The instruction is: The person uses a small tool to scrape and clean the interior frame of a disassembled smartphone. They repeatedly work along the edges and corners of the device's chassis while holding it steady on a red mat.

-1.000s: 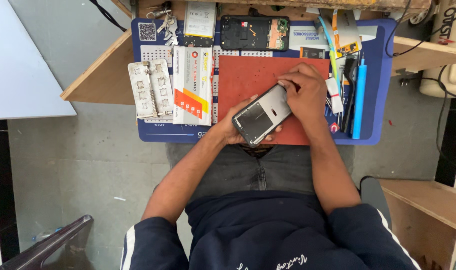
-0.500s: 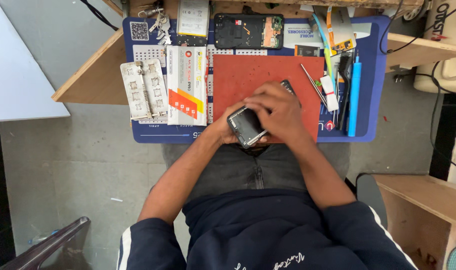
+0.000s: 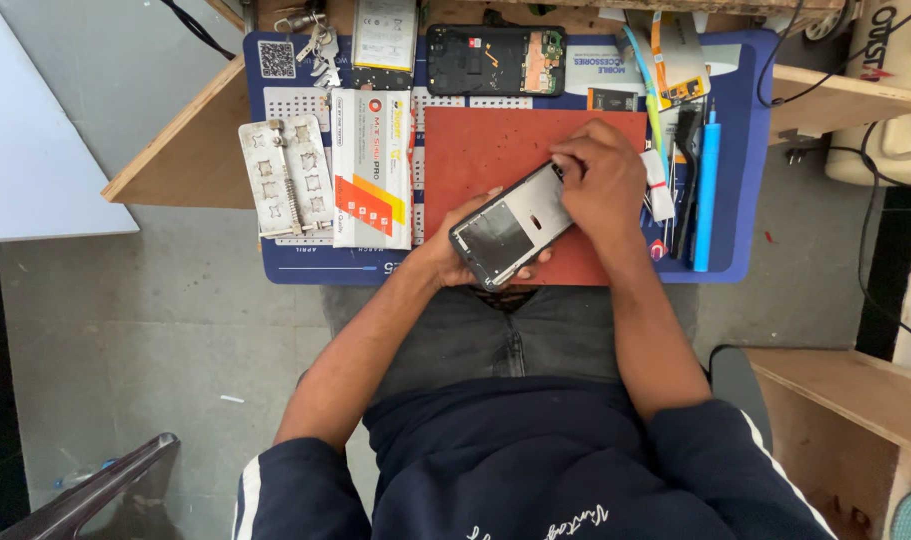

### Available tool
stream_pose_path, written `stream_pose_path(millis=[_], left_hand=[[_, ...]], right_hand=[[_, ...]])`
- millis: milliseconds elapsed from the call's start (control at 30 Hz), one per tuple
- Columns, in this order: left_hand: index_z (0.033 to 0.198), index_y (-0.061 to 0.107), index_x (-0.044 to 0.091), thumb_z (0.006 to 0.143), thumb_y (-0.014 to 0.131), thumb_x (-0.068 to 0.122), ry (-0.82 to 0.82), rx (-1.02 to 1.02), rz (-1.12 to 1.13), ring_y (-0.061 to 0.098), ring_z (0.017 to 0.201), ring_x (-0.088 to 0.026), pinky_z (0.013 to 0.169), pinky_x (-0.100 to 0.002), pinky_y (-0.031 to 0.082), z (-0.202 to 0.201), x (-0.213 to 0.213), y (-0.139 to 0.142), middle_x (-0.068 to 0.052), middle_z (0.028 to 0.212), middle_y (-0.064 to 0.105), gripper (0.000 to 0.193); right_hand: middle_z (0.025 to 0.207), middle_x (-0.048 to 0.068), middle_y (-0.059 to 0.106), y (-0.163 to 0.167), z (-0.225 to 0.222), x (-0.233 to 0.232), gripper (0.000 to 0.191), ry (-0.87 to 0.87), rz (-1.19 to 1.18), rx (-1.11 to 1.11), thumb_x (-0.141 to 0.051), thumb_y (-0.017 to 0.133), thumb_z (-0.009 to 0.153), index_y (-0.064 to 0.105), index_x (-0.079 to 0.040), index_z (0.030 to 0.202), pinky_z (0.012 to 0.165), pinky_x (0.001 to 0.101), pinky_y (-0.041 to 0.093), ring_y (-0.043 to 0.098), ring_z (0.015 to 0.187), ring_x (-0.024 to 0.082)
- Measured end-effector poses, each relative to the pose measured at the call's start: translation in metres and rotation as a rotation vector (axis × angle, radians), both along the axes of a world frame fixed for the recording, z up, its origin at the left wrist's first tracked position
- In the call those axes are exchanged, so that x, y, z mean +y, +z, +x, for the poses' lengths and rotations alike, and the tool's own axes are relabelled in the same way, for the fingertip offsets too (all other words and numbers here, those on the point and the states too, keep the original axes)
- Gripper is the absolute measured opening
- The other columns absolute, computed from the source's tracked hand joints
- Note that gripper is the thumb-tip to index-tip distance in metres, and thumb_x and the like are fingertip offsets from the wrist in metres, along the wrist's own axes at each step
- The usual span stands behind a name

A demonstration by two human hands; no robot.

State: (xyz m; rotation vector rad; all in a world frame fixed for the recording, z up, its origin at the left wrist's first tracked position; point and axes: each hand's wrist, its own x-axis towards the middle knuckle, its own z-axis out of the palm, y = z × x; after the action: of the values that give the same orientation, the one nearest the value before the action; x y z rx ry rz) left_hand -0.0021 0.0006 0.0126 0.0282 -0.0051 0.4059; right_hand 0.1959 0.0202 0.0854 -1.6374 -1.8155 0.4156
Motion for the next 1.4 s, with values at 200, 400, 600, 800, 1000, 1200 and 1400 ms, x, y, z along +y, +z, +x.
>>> stream_pose_path(millis=[200, 400, 600, 800, 1000, 1200, 1400], left_hand=[[0.145, 0.050, -0.001, 0.106, 0.033, 0.065, -0.078, 0.144, -0.051, 0.070, 0.086, -0.039, 0.056, -0.037, 0.061, -0.001, 0.003, 0.002, -0.031, 0.115, 0.066, 0.079], [0.147, 0.050, 0.000, 0.106, 0.034, 0.064, -0.062, 0.194, -0.013, 0.068, 0.084, -0.039, 0.055, -0.036, 0.060, -0.001, 0.005, -0.002, -0.031, 0.114, 0.065, 0.077], [0.146, 0.051, -0.002, 0.108, 0.035, 0.061, -0.038, 0.156, -0.017, 0.069, 0.085, -0.041, 0.053, -0.035, 0.059, 0.000, 0.004, -0.002, -0.032, 0.114, 0.066, 0.076], [0.146, 0.051, -0.001, 0.110, 0.036, 0.058, 0.010, 0.064, -0.007, 0.069, 0.089, -0.040, 0.071, -0.039, 0.061, 0.001, 0.002, 0.003, -0.031, 0.117, 0.067, 0.071], [0.146, 0.050, -0.002, 0.110, 0.039, 0.055, 0.055, 0.187, 0.010, 0.068, 0.105, -0.037, 0.082, -0.048, 0.060, 0.002, 0.001, 0.007, -0.028, 0.121, 0.064, 0.069], [0.146, 0.050, -0.003, 0.108, 0.039, 0.054, 0.038, 0.216, -0.038, 0.068, 0.108, -0.037, 0.083, -0.048, 0.060, 0.002, 0.001, 0.007, -0.026, 0.125, 0.064, 0.069], [0.147, 0.049, -0.003, 0.110, 0.039, 0.053, 0.063, 0.190, 0.000, 0.068, 0.108, -0.037, 0.082, -0.048, 0.060, 0.002, 0.001, 0.008, -0.025, 0.126, 0.063, 0.068]], right_hand=[[0.093, 0.006, 0.070, -0.003, 0.004, 0.004, 0.014, 0.115, -0.088, 0.222, 0.003, 0.075, 0.085, 0.078, -0.005, 0.096, 0.071, 0.0326, 0.054, 0.070, 0.081, 0.023], [0.093, 0.007, 0.069, -0.002, 0.001, 0.002, 0.016, 0.067, 0.024, 0.031, 0.003, 0.075, 0.084, 0.080, -0.006, 0.097, 0.077, 0.0353, 0.053, 0.069, 0.087, 0.026], [0.093, 0.005, 0.070, -0.004, 0.002, 0.003, 0.012, -0.042, 0.046, -0.051, 0.001, 0.078, 0.085, 0.081, -0.008, 0.094, 0.076, 0.0372, 0.051, 0.066, 0.091, 0.028], [0.095, 0.005, 0.070, -0.006, 0.003, 0.003, 0.015, 0.064, 0.022, 0.095, 0.002, 0.077, 0.085, 0.080, -0.007, 0.095, 0.080, 0.0357, 0.054, 0.067, 0.093, 0.024], [0.094, 0.006, 0.070, -0.006, 0.004, 0.005, 0.015, 0.065, -0.005, 0.133, 0.005, 0.076, 0.084, 0.079, -0.004, 0.096, 0.079, 0.0335, 0.054, 0.070, 0.091, 0.024], [0.092, 0.008, 0.070, -0.009, 0.005, 0.006, 0.013, -0.059, -0.018, 0.059, 0.005, 0.077, 0.087, 0.080, -0.003, 0.096, 0.073, 0.0350, 0.052, 0.069, 0.084, 0.025], [0.093, 0.009, 0.070, -0.011, 0.005, 0.006, 0.015, -0.015, -0.053, 0.132, 0.004, 0.077, 0.085, 0.079, -0.003, 0.098, 0.072, 0.0335, 0.052, 0.069, 0.083, 0.025]])
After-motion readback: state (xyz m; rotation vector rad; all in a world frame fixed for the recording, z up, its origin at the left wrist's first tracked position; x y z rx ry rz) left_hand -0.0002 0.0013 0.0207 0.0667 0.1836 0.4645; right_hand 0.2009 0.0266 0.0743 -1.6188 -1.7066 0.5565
